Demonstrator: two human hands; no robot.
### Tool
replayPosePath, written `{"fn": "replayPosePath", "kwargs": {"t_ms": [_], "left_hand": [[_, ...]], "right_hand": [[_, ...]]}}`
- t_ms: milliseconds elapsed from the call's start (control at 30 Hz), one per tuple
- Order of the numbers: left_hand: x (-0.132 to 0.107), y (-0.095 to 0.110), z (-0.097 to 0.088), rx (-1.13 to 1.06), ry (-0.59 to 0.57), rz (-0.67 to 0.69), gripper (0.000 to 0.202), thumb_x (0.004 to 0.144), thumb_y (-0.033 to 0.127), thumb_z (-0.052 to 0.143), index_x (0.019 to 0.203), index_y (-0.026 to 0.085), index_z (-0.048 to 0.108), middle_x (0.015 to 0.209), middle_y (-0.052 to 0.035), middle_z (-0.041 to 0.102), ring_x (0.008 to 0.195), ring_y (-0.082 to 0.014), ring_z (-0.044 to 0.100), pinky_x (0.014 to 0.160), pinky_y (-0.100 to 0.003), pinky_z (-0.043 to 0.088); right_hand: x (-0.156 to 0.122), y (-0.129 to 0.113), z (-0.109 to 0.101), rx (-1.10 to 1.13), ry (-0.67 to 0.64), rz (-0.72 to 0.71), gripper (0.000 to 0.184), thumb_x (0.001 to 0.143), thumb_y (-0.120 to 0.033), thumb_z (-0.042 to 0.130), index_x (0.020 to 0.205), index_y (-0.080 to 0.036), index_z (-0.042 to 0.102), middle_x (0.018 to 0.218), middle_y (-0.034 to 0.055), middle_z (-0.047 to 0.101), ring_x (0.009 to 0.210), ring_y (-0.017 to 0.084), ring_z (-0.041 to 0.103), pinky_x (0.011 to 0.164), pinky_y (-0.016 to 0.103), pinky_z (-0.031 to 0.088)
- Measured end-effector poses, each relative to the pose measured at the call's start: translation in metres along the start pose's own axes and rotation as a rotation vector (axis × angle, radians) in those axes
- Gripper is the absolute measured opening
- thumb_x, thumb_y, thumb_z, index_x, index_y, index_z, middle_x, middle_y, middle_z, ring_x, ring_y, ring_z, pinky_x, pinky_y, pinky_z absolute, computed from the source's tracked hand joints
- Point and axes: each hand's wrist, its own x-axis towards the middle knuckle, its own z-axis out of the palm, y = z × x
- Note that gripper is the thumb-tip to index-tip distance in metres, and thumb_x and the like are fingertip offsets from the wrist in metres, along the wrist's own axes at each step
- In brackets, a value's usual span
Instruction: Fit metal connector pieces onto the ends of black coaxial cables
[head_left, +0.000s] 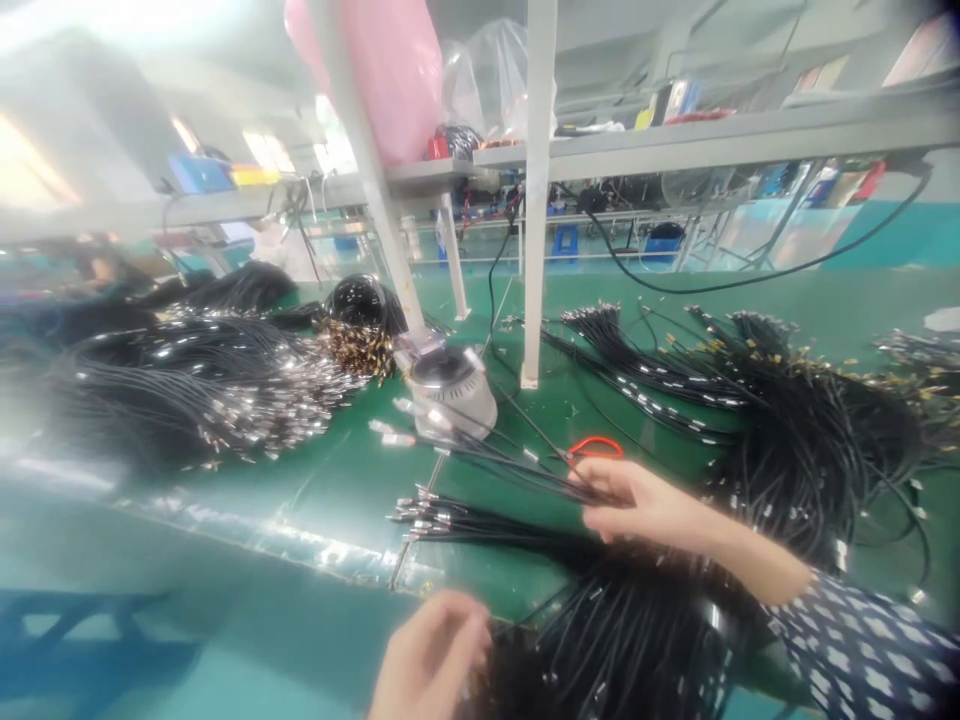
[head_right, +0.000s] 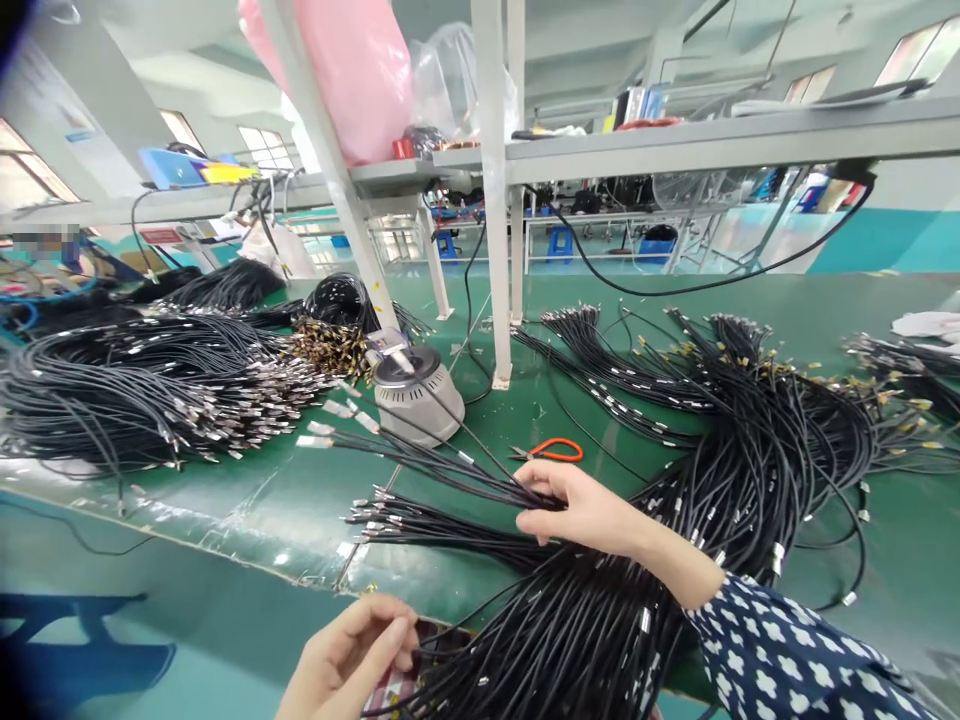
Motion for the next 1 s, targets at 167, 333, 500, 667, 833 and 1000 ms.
{"fn": "replayPosePath", "kwargs": {"t_ms": [167, 333, 500, 667, 833, 1000], "left_hand": [[0.032, 0.019, 0.008, -0.113, 0.036, 0.152, 0.036, 0.072, 0.035, 0.073, 0.105, 0.021, 0.069, 0.091, -0.0089, 0.071, 0.084, -0.0243, 0.065, 0.076, -0.035, 0.05], [0.056, 0.061, 0.019, -0.388, -0.055, 0.24, 0.052, 0.071, 0.032, 0.078, 0.118, 0.02, 0.06, 0.122, -0.0137, 0.065, 0.115, -0.0291, 0.058, 0.095, -0.04, 0.044], [0.059, 0.085, 0.056, -0.717, -0.142, 0.277, 0.033, 0.086, 0.037, 0.063, 0.115, 0.021, 0.058, 0.086, -0.0047, 0.072, 0.091, -0.0225, 0.065, 0.093, -0.04, 0.043], [0.055, 0.094, 0.071, -0.873, -0.382, 0.233, 0.039, 0.094, 0.042, 0.051, 0.064, 0.018, 0.051, 0.047, 0.0081, 0.034, 0.043, -0.0079, 0.031, 0.054, -0.025, 0.036], [0.041, 0.113, 0.059, -0.899, -0.467, 0.331, 0.043, 0.094, 0.046, 0.047, 0.061, 0.018, 0.049, 0.046, 0.0088, 0.026, 0.043, -0.0083, 0.022, 0.048, -0.024, 0.028], [0.027, 0.133, 0.037, -0.827, -0.516, 0.265, 0.043, 0.093, 0.047, 0.048, 0.061, 0.018, 0.051, 0.046, 0.0082, 0.028, 0.043, -0.008, 0.023, 0.048, -0.024, 0.028]], "right_hand": [[0.011, -0.017, 0.008, 0.023, -0.057, -0.063, 0.009, 0.084, -0.025, 0.058, 0.086, -0.016, 0.056, 0.074, -0.0017, 0.056, 0.061, 0.011, 0.054, 0.062, 0.025, 0.046], [-0.001, -0.007, 0.023, 0.033, 0.025, -0.088, 0.008, 0.089, -0.026, 0.053, 0.092, -0.018, 0.055, 0.079, -0.0006, 0.053, 0.068, 0.012, 0.051, 0.063, 0.025, 0.047], [-0.016, 0.012, 0.039, -0.129, 0.112, -0.127, 0.006, 0.091, -0.025, 0.049, 0.09, -0.021, 0.054, 0.078, -0.0001, 0.057, 0.072, 0.015, 0.055, 0.07, 0.026, 0.048], [-0.022, -0.003, 0.039, -0.441, 0.113, -0.25, 0.021, 0.095, -0.029, 0.042, 0.085, -0.021, 0.059, 0.08, 0.0019, 0.066, 0.074, 0.016, 0.06, 0.07, 0.025, 0.048], [-0.025, -0.02, 0.034, -0.635, 0.209, -0.329, 0.011, 0.089, -0.022, 0.052, 0.089, -0.022, 0.062, 0.079, 0.0022, 0.068, 0.073, 0.018, 0.061, 0.068, 0.027, 0.047], [-0.029, 0.016, 0.025, -0.733, 0.442, -0.309, 0.046, 0.071, 0.002, 0.048, 0.108, -0.022, 0.058, 0.089, 0.0034, 0.067, 0.082, 0.02, 0.063, 0.076, 0.034, 0.047]]}}
